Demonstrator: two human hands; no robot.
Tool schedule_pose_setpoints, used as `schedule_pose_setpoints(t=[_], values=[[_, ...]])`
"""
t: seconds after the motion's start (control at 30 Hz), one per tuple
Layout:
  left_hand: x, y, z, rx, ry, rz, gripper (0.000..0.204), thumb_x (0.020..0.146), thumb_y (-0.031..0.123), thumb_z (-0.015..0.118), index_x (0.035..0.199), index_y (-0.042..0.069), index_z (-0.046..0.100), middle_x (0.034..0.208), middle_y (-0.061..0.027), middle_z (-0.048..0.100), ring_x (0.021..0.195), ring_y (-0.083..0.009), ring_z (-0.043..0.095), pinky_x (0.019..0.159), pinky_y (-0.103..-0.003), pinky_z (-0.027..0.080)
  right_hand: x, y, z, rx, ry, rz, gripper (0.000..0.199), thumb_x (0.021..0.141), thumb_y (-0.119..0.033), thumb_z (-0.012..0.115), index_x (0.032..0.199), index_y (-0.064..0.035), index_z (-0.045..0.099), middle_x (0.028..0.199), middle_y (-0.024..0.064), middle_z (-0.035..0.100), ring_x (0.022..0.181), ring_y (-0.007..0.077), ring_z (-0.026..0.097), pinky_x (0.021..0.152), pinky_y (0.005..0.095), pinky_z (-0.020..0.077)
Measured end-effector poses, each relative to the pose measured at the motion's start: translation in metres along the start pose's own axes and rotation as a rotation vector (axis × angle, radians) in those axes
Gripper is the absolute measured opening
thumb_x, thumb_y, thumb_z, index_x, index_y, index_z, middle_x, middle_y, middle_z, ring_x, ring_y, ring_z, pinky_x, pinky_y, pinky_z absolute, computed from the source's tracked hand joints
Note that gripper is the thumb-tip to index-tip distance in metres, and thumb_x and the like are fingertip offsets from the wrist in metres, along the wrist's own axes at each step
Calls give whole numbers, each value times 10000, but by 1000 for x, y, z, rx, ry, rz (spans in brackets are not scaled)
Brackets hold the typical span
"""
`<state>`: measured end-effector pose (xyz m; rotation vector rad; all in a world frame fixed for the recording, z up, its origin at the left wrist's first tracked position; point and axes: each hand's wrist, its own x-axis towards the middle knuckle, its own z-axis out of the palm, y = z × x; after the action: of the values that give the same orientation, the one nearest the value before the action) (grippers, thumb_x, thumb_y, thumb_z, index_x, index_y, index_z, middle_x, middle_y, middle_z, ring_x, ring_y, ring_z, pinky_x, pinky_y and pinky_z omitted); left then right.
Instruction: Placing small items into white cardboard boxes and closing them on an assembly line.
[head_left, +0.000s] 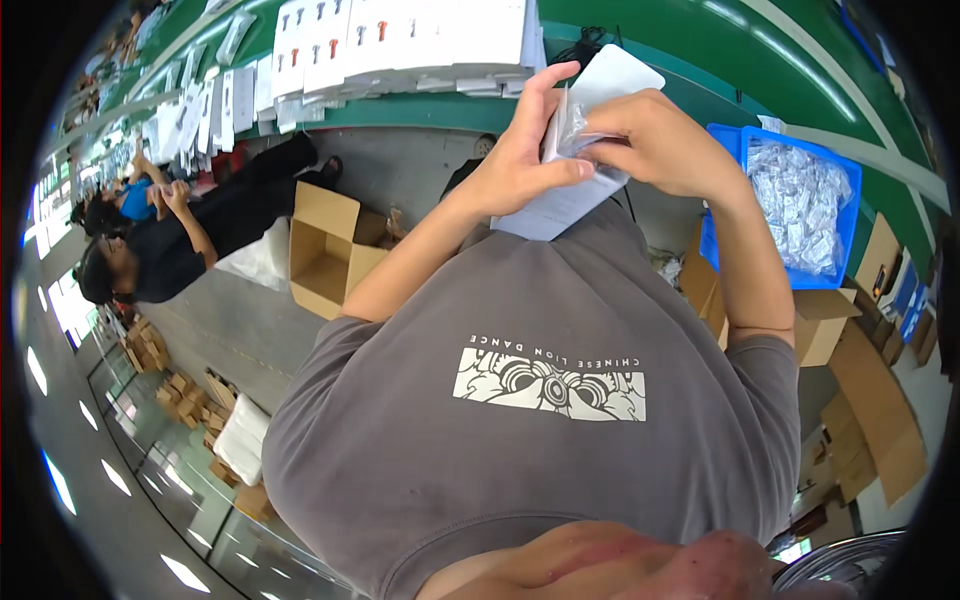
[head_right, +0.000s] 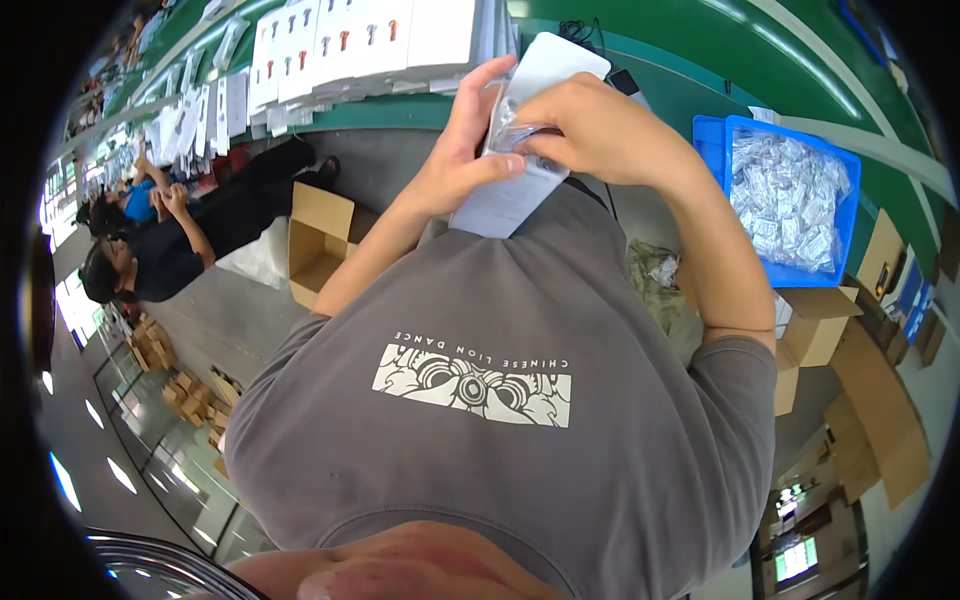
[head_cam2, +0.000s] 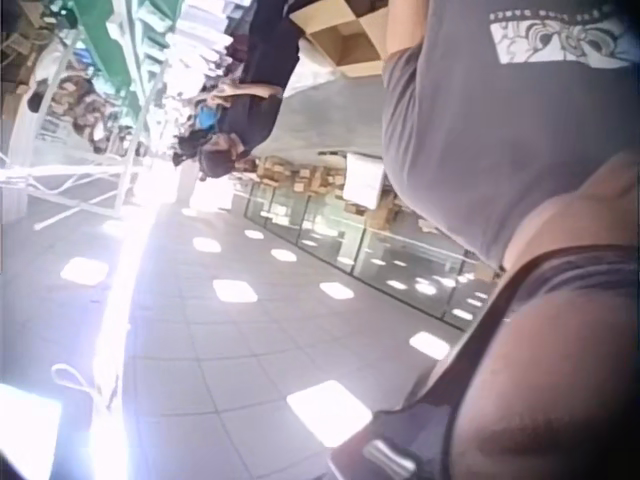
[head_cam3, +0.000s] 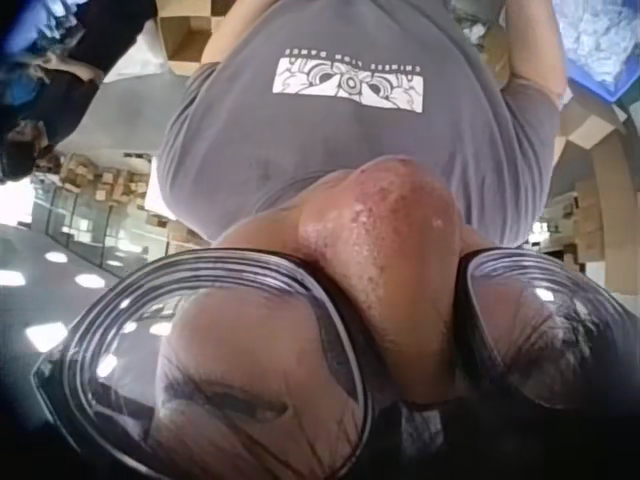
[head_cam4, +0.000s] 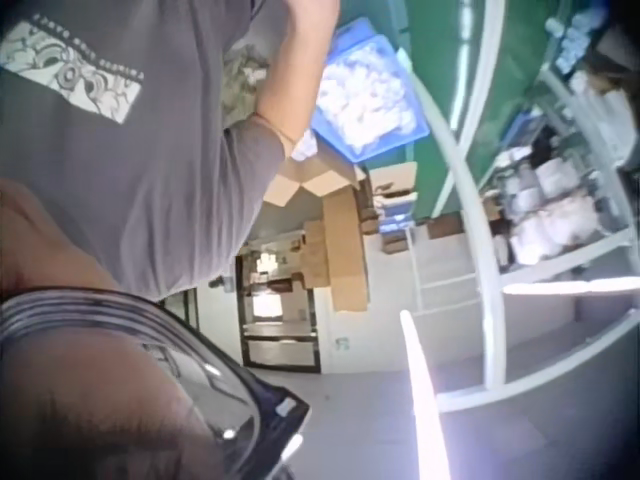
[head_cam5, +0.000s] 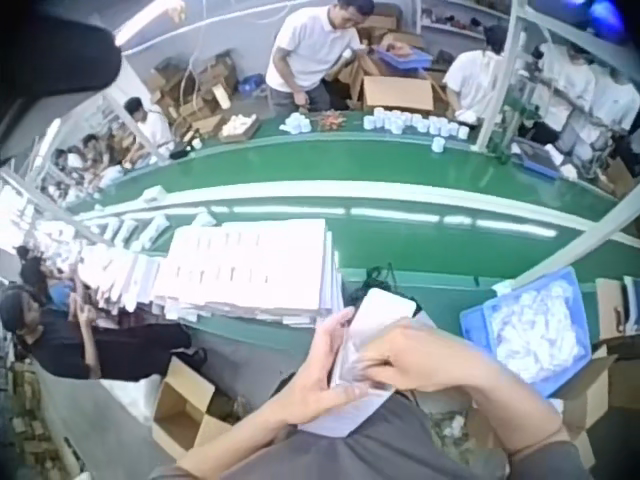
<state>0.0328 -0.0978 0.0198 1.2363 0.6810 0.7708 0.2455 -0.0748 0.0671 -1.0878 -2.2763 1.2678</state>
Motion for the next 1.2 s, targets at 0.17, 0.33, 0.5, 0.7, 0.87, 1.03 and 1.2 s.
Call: schedule_pose_setpoints(t=[0.17,0.33,0.5,0.7,0.87,1.03,1.2], values=[[-18,-8,-16,-87,64,30,870,804,69,673,1472,74,117,1331,-160,413,1255,-241,429,1073,-394,342,16,-23,-2,217,-93,-45,85,859,-31,634,903,-2,701,737,105,659,670,214,637,673,344,510],[-33,-16,-24,-149,187,188,773,792,31,654,1388,95,165,1397,-190,314,1284,-252,384,1082,-414,327,36,-48,0,70,3,-24,126,863,-61,605,934,-17,700,692,116,642,625,256,592,635,374,477],[-44,-19,-24,-118,97,325,690,791,18,674,1318,115,241,1412,-181,305,1291,-254,385,1087,-432,321,58,-47,7,-50,-596,40,173,877,-85,578,1006,-16,671,694,134,629,592,264,565,603,380,455],[-49,-21,-27,-72,104,363,681,799,28,707,1318,121,276,1436,-171,296,1298,-265,393,1087,-436,320,57,-62,2,-184,-738,-8,202,838,-71,558,999,-1,659,703,135,616,625,286,571,610,394,456],[-53,-17,-28,-88,184,407,685,812,35,718,1333,129,283,1455,-173,289,1309,-266,393,1084,-427,332,39,-63,23,-186,-366,-202,221,797,-101,584,983,-5,654,764,145,632,649,301,577,631,401,475],[-55,-25,-32,3,141,386,730,806,14,728,1360,136,268,1457,-173,290,1299,-267,412,1058,-420,374,47,-61,25,-210,-261,-223,268,768,-128,613,1008,-14,650,828,151,645,694,307,584,662,396,493],[-52,-21,-28,-20,186,292,773,783,-14,740,1367,134,256,1456,-163,296,1272,-265,441,1023,-417,416,59,-58,16,-312,-570,-69,307,805,-112,631,1097,-17,649,899,137,649,806,277,595,720,351,495]])
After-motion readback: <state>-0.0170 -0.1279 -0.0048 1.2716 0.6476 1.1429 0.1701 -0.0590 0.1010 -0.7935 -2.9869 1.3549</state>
